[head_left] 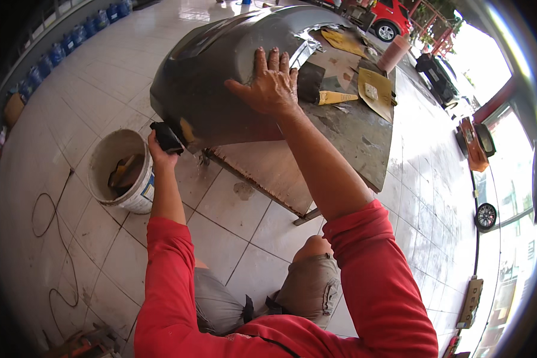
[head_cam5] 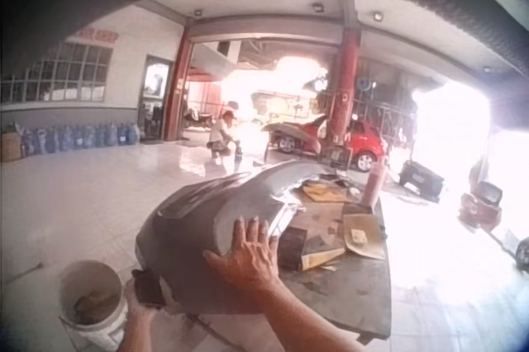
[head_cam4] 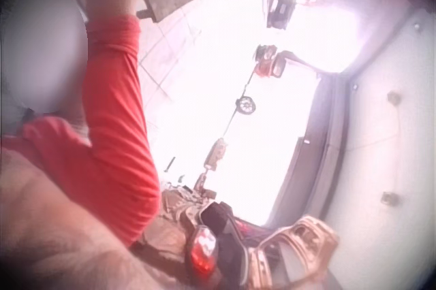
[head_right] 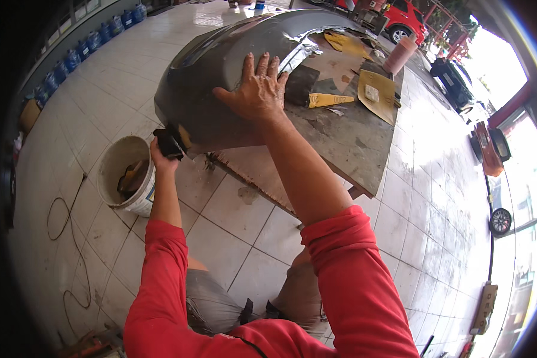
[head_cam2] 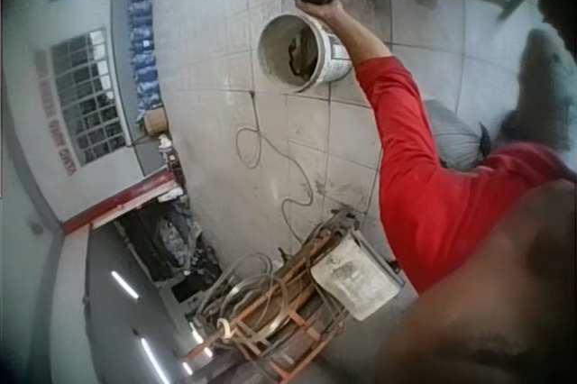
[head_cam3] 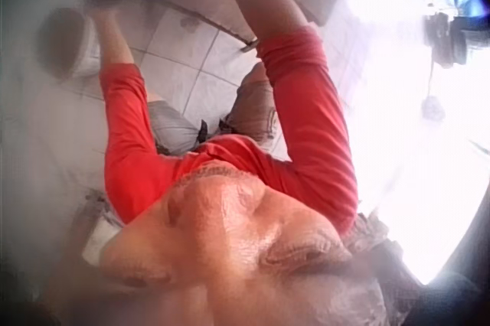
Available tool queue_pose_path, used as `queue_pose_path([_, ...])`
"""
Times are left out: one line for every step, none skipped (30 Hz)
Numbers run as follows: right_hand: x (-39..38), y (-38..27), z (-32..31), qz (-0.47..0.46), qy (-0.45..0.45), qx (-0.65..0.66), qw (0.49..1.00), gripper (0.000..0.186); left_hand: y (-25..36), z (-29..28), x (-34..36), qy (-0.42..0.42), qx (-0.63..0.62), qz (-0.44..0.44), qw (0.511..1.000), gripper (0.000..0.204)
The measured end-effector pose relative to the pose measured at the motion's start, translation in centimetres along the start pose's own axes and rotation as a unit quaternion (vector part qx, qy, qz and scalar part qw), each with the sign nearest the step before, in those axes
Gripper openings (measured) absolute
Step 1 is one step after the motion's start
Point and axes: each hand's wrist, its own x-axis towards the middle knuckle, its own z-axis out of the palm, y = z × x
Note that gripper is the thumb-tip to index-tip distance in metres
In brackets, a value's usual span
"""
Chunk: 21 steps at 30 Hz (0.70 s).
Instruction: The person sands a large gray car bumper with a sanding block, repeatedly dipping the block into a bucket of water. The person works on the outer surface and edges of the bumper, occasionally repositioning it on a stand.
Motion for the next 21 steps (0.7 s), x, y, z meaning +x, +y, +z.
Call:
queue_pose_path([-0.2,0.3,-0.1,0.003,-0.006,-0.003,1.0,0.12,-1.0,1.2,0.6,0.011,-0.006,0.036,0.999,0.045])
queue_pose_path([-0.1,0.0,-0.1,-0.001,-0.011,-0.001,1.0,0.12,-1.1,1.8,1.0,0.021,-0.017,0.04,0.999,0.046])
queue_pose_path([0.1,-0.2,-0.1,0.0,-0.011,0.0,1.0,0.121,-0.9,2.4,1.3,0.031,-0.028,0.045,0.998,0.046])
queue_pose_path([0.4,-0.4,-0.3,0.0,-0.009,0.001,1.0,0.122,-0.7,2.9,1.6,0.042,-0.039,0.051,0.997,0.047])
queue_pose_path([0.0,0.3,0.0,0.005,-0.017,-0.006,1.0,0.122,-2.2,4.3,0.5,0.061,-0.065,0.035,0.995,0.047])
queue_pose_path([0.1,0.0,-0.3,0.005,-0.019,-0.001,1.0,0.123,-1.9,4.6,0.3,0.052,-0.056,0.039,0.996,0.048])
queue_pose_path([0.4,-0.3,-0.6,0.014,-0.048,0.024,0.998,0.125,-1.5,4.8,0.2,0.043,-0.047,0.042,0.997,0.048])
queue_pose_path([0.3,-0.5,-0.8,0.017,-0.045,0.029,0.998,0.125,-0.7,4.5,0.1,0.037,-0.033,0.048,0.998,0.049])
queue_pose_path([0.3,-0.6,-1.1,0.019,-0.042,0.035,0.998,0.126,-0.1,4.3,0.0,0.014,-0.026,0.058,0.998,0.049])
queue_pose_path([0.3,-0.7,-1.4,0.02,-0.039,0.042,0.998,0.126,0.4,4.3,0.1,0.013,-0.016,0.071,0.997,0.049])
queue_pose_path([0.2,-0.1,-1.7,0.026,-0.041,0.036,0.998,0.127,-0.2,5.2,-0.5,0.012,-0.009,0.075,0.997,0.049])
queue_pose_path([0.4,0.3,-1.8,0.028,-0.043,0.033,0.998,0.127,-0.2,5.9,-1.1,0.013,-0.001,0.082,0.997,0.049])
queue_pose_path([0.6,0.7,-1.9,0.03,-0.046,0.03,0.998,0.127,0.1,6.7,-1.6,0.01,0.007,0.093,0.996,0.049])
queue_pose_path([0.9,1.0,-2.3,0.026,-0.036,0.029,0.999,0.128,0.9,7.8,-1.9,0.006,0.012,0.106,0.994,0.049])
queue_pose_path([0.9,1.2,-2.5,0.022,-0.029,0.027,0.999,0.129,1.6,8.8,-2.5,0.006,0.017,0.119,0.993,0.05])
queue_pose_path([0.7,1.6,-2.7,0.016,-0.023,0.025,0.999,0.13,2.1,9.9,-3.1,-0.008,0.024,0.119,0.993,0.05])
queue_pose_path([0.3,2.3,-3.4,0.003,0.002,0.036,0.999,0.129,2.5,11.4,-4.2,-0.02,0.031,0.12,0.992,0.049])
queue_pose_path([0.5,3.2,-4.2,-0.008,0.006,0.028,1.0,0.13,3.2,12.7,-5.2,-0.029,0.045,0.123,0.991,0.049])
queue_pose_path([0.6,4.2,-5.0,-0.015,0.005,0.026,1.0,0.13,3.6,13.6,-5.9,-0.017,0.062,0.109,0.992,0.049])
queue_pose_path([0.6,5.1,-6.2,-0.014,0.011,-0.001,1.0,0.13,3.2,14.6,-6.8,-0.004,0.076,0.093,0.993,0.049])
queue_pose_path([0.9,6.2,-7.7,0.028,-0.018,0.034,0.999,0.129,1.9,15.8,-9.1,-0.001,0.085,0.084,0.993,0.049])
